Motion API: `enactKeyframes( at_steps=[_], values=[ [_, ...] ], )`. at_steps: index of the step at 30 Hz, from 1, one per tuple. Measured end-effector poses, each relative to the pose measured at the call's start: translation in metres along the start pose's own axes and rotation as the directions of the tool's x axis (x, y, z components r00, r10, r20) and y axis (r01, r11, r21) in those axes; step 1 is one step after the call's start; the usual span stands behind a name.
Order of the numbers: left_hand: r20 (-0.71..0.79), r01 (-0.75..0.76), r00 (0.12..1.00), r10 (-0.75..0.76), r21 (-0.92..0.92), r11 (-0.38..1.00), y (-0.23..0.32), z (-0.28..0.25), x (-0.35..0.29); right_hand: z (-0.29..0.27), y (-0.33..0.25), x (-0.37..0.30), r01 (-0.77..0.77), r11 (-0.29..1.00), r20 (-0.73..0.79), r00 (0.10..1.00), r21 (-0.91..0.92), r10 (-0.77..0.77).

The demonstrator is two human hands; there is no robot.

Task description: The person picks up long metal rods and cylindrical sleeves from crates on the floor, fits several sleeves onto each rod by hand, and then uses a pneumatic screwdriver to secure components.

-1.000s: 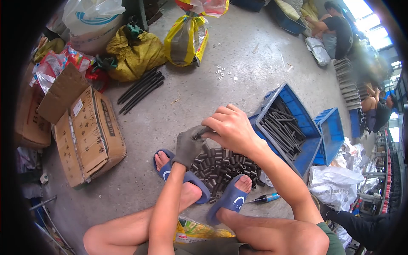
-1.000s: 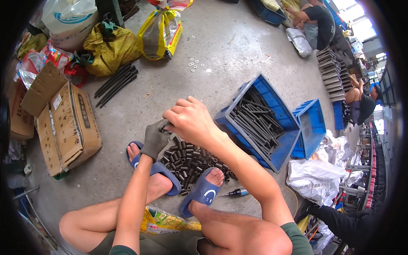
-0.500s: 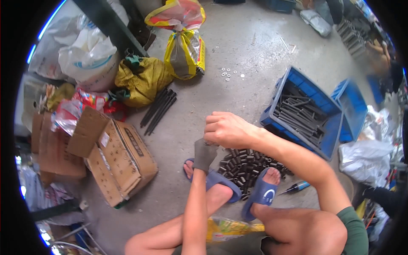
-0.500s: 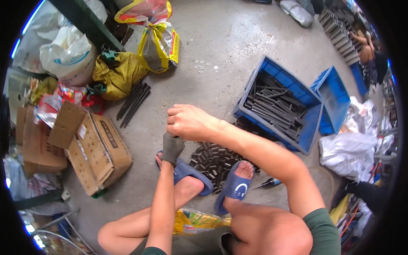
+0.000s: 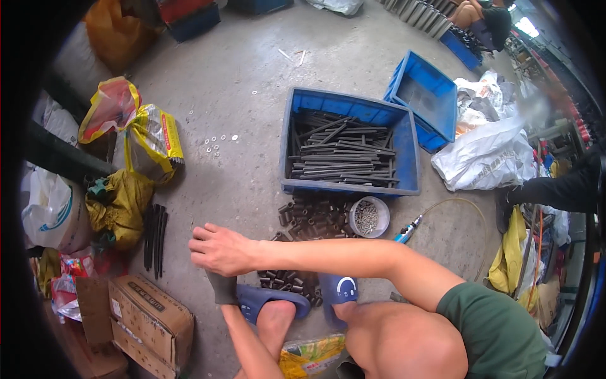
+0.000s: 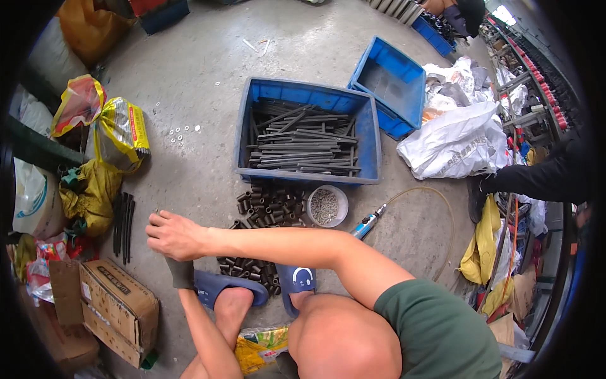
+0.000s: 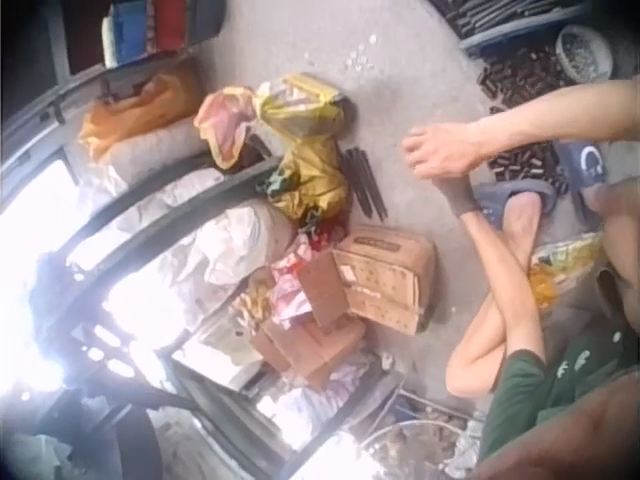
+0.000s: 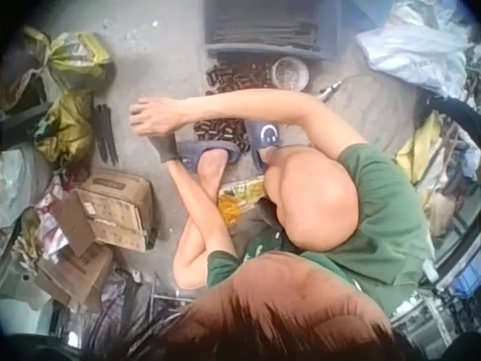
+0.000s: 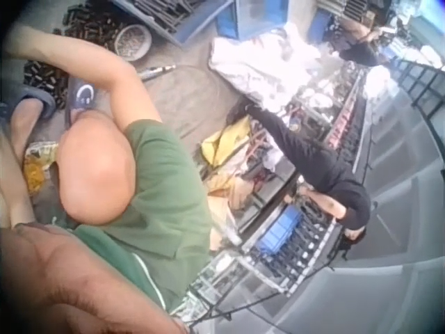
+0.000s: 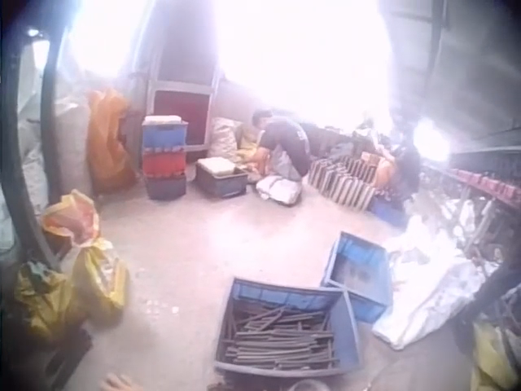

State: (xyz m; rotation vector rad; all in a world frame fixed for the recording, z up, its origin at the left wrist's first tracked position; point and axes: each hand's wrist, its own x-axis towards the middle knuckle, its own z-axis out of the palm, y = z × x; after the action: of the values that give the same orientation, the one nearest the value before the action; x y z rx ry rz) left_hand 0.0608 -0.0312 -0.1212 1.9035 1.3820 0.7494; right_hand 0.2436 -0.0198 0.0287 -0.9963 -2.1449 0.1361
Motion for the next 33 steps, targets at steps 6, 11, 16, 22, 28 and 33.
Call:
enactKeyframes(
  at_steps=[6, 11, 16, 22, 28, 33],
  values=[
    [-0.16, 0.067, 0.975, -0.151, -0.437, 0.897, 0.063, -0.018, -0.013, -0.001, -0.01, 0.0, -0.182, 0.974, 0.057, 0.983, 0.133, 0.176],
    [-0.267, -0.119, 0.964, -0.018, -0.486, 0.866, 0.12, -0.026, 0.0, -0.032, -0.009, 0.002, -0.36, 0.865, 0.222, 0.929, 0.35, 0.297],
    [-0.176, -0.026, 0.977, -0.123, -0.664, 0.747, 0.141, -0.035, 0.002, -0.123, 0.009, -0.085, -0.636, 0.758, 0.084, 0.771, 0.146, 0.631],
    [-0.347, -0.1, 0.936, -0.065, -0.436, 0.894, 0.123, -0.025, 0.007, -0.19, -0.008, -0.243, -0.901, 0.422, -0.056, 0.429, -0.104, 0.901],
    [-0.454, -0.09, 0.859, -0.236, -0.589, 0.803, 0.129, -0.013, 0.012, -0.177, 0.001, -0.31, -0.69, 0.162, 0.163, 0.064, -0.705, 0.985],
    [-0.494, -0.146, 0.852, -0.172, -0.54, 0.829, 0.112, 0.0, 0.022, -0.15, 0.018, -0.33, -0.752, 0.227, 0.125, 0.191, -0.619, 0.974]
  ],
)
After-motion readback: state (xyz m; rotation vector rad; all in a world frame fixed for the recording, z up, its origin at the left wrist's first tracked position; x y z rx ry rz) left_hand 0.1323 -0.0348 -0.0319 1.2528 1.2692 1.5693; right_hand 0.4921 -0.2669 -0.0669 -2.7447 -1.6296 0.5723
